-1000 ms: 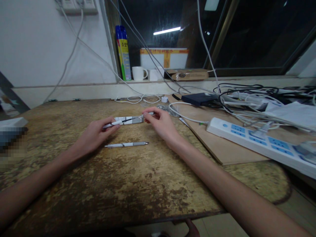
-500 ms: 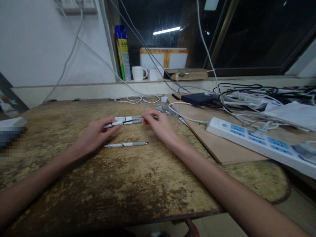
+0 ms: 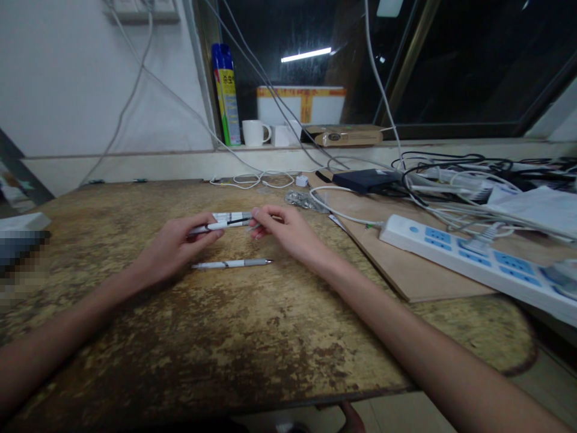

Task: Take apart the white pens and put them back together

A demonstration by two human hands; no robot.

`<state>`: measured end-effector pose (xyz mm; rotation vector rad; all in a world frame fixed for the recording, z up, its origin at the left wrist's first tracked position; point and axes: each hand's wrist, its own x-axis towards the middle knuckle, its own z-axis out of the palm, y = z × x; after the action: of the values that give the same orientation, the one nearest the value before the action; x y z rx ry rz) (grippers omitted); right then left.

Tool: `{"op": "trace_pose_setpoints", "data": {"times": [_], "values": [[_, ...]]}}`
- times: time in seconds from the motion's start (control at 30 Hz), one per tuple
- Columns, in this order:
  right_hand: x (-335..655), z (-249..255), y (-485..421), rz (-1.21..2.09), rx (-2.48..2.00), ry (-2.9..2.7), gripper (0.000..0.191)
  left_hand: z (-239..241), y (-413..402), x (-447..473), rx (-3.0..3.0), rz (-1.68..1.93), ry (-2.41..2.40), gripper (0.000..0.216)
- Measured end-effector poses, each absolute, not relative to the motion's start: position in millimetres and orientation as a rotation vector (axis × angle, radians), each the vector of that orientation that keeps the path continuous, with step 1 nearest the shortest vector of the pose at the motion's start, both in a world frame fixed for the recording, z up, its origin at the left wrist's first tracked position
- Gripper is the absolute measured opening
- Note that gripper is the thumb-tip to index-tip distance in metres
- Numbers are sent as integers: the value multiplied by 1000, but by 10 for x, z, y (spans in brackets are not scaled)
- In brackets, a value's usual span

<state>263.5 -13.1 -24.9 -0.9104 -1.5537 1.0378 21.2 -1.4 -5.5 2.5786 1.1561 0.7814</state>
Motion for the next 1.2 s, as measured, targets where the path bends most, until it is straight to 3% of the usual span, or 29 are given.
{"op": "trace_pose_setpoints", "data": {"times": [0.47, 1.2], "values": [[2781, -352, 35, 972, -1002, -1293, 40, -117, 168, 12, 2568, 806, 1252, 31], [2822, -342, 85, 694, -1064, -1537, 37, -149, 232, -84, 2536, 830, 1224, 31]]}}
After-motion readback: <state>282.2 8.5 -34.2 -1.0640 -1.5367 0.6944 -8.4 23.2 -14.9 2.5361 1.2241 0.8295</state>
